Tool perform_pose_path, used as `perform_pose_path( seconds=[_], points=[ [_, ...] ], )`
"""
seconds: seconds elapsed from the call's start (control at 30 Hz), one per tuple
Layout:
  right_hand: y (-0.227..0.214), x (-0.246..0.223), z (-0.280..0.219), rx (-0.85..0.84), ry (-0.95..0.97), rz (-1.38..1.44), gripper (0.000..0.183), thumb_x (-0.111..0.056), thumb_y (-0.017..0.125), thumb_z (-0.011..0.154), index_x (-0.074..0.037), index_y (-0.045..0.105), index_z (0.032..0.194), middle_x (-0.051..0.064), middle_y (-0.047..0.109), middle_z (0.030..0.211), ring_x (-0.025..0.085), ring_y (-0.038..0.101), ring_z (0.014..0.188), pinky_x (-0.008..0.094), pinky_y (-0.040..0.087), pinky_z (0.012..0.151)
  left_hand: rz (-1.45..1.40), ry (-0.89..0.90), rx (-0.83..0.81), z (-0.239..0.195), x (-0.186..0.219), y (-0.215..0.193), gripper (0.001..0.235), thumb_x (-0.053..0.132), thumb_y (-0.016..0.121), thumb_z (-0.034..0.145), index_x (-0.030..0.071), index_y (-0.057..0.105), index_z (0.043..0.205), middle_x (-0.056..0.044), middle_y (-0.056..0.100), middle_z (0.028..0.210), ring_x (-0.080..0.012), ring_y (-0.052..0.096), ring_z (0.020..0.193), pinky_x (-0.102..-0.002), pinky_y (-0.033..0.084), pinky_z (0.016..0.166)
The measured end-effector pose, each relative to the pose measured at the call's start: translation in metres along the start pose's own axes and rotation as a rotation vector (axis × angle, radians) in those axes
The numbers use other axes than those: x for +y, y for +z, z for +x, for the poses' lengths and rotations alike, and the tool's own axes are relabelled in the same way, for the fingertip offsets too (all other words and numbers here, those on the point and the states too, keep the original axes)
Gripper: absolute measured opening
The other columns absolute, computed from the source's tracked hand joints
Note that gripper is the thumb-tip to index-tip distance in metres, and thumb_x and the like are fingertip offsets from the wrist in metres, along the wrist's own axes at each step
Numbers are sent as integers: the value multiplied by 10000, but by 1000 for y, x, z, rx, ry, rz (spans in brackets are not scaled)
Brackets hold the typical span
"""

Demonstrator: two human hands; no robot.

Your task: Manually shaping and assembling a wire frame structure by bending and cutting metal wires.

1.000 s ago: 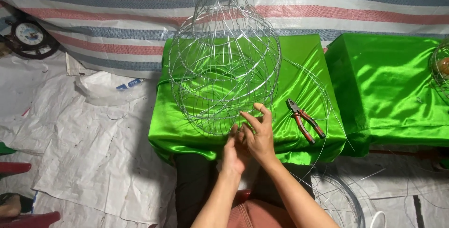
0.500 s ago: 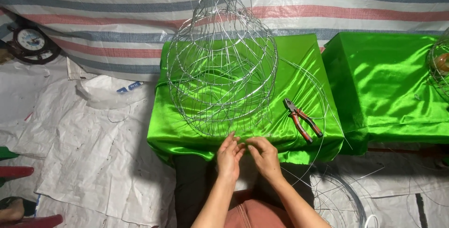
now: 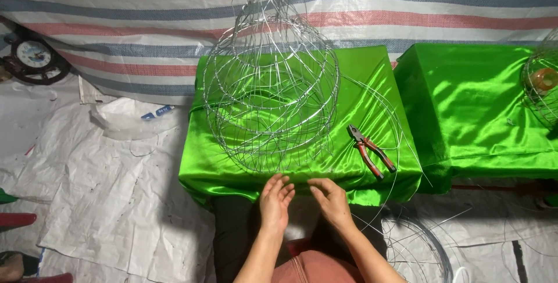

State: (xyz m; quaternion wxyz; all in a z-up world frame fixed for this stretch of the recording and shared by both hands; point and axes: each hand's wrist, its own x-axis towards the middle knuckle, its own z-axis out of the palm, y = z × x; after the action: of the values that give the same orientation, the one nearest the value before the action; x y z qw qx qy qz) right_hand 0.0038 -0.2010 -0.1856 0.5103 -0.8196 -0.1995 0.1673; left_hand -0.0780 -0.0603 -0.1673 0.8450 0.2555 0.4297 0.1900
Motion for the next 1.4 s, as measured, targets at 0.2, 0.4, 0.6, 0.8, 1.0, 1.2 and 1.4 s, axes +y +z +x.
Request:
perform_pose_path(
  seconds=[0.2, 0.4, 0.6, 0.8, 1.0, 1.2, 1.4],
  points=[
    [10, -25, 8, -6, -41, 26, 211, -180, 665, 918, -137, 790, 1083, 25, 796, 1069, 151, 738, 944, 287, 574, 812, -55, 31, 7, 11, -4, -7, 334, 135, 579, 999, 0, 615, 1303, -148, 689, 1047, -252, 657, 849, -352, 541, 768],
    [52, -36, 26, -36, 619, 942, 473, -224, 645, 983, -50, 572, 1417, 104, 664, 762, 114, 494, 488, 213, 365, 428, -172, -92, -11, 26, -8, -3, 213, 253, 667, 985, 103, 701, 1132, -61, 644, 891, -232, 646, 746, -357, 593, 648],
    [70, -20, 40, 15, 648, 950, 273, -273, 697, 970, -113, 628, 1180, 43, 625, 727, 109, 456, 469, 230, 311, 411, -174, -157, 10, 59, -18, -20, 160, 225, 723, 953, 143, 719, 1091, -3, 601, 861, -180, 588, 789, -257, 480, 710],
    [81, -19, 40, 126, 565, 888, 106, -193, 703, 965, -101, 651, 971, 64, 647, 648, 113, 481, 395, 257, 425, 403, -135, -184, -115, 53, -11, -17, 68, 187, 682, 985, 121, 671, 976, -47, 613, 802, -194, 582, 762, -319, 460, 704],
    [78, -26, 38, 147, 561, 871, 92, -150, 708, 951, -90, 656, 907, 78, 643, 607, 118, 538, 424, 263, 480, 437, -106, -158, -156, 42, -7, -14, 47, 152, 660, 997, 136, 625, 969, -64, 628, 766, -194, 561, 749, -317, 471, 729],
    [72, -23, 36, 116, 541, 821, 124, -159, 714, 944, -57, 689, 1008, 99, 678, 640, 106, 536, 429, 235, 463, 438, -79, -101, -169, 36, -10, -17, 39, 68, 647, 984, 104, 638, 997, -92, 671, 790, -185, 579, 735, -317, 504, 714],
    [11, -28, 16, -20, 405, 492, 381, -96, 765, 867, 3, 720, 1233, 263, 750, 1000, 269, 750, 725, 356, 599, 546, 70, 18, -140, 30, -9, -24, 162, 18, 651, 962, 71, 698, 1108, -49, 692, 856, -121, 586, 739, -229, 529, 698]
  ],
)
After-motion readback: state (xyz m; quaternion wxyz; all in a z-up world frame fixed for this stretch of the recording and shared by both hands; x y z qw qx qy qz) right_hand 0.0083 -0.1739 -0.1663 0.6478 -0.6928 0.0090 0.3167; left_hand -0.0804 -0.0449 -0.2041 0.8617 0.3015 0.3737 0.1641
